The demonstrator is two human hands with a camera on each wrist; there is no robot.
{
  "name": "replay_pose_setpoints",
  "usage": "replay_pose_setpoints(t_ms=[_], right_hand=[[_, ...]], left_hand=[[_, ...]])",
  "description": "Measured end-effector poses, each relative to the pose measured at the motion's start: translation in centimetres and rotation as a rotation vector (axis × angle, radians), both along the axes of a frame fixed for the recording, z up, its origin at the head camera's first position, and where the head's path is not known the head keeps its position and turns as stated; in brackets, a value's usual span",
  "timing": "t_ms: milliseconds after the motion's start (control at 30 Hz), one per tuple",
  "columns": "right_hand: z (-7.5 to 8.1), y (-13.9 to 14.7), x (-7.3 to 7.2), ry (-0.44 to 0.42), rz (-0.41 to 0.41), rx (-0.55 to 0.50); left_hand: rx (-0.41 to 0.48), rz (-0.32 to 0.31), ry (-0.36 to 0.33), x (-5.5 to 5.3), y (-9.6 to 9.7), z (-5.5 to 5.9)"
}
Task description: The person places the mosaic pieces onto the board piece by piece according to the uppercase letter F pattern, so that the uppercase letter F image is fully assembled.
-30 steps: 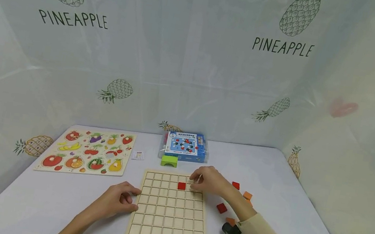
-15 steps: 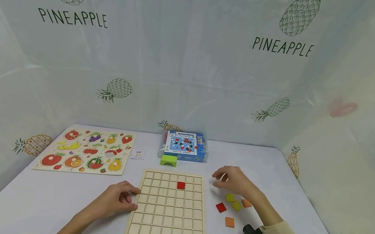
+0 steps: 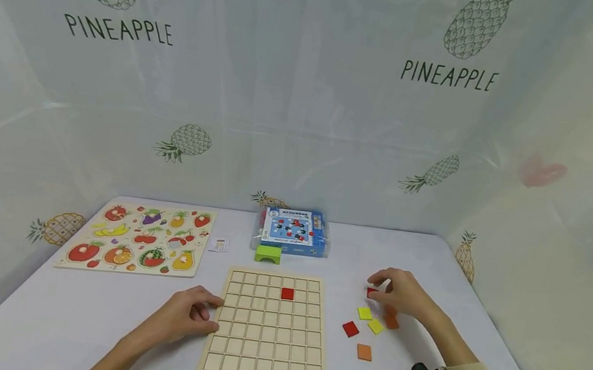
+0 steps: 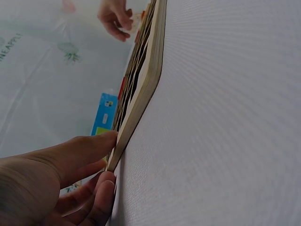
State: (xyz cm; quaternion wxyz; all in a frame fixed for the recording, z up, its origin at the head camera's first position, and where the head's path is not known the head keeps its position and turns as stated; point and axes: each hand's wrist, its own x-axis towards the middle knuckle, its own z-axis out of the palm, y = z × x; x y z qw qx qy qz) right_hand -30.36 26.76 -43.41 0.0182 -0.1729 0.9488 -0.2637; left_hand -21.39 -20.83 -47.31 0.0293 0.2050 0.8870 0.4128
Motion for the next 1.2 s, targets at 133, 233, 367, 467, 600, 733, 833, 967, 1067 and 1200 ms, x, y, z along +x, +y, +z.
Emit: replay_pose_setpoints(t_ms=[133, 233, 367, 467, 600, 733, 833, 967, 1067, 1200], right_hand=[[-0.5, 1.1, -0.1, -0.005, -0.007, 0.002], [-0.9, 1.6, -0.2, -0.022, -0.022, 0.005], [-1.4, 2.1, -0.4, -0.032, -0.043, 0.015], [-1.6, 2.2, -0.4, -0.03, -0.046, 0.019], [-1.7, 2.2, -0.4, -0.03, -0.045, 0.012], [-1.6, 2.2, -0.5, -0.038, -0.042, 0.011], [-1.7, 2.2, -0.5, -0.038, -0.043, 0.014], [-1.7, 2.1, -0.5, -0.034, -0.049, 0.015], [-1.9, 2.1, -0.5, -0.035, -0.061, 0.018], [-2.0, 2.0, -0.4, -0.027, -0.071, 0.027]], left_hand=[[0.006, -0.001, -0.001, 0.0, 0.0, 0.0], [0.008, -0.004, -0.002, 0.0, 0.0, 0.0], [0.001, -0.005, -0.01, 0.0, 0.0, 0.0], [-0.003, -0.001, -0.014, 0.0, 0.0, 0.1], [-0.01, 0.005, -0.018, 0.0, 0.0, 0.3], [-0.016, 0.008, -0.019, 0.0, 0.0, 0.3], [-0.009, 0.007, -0.013, 0.0, 0.0, 0.1], [0.007, 0.002, -0.009, 0.0, 0.0, 0.1], [0.014, -0.004, -0.01, 0.0, 0.0, 0.1], [0.02, -0.007, -0.01, 0.0, 0.0, 0.1]])
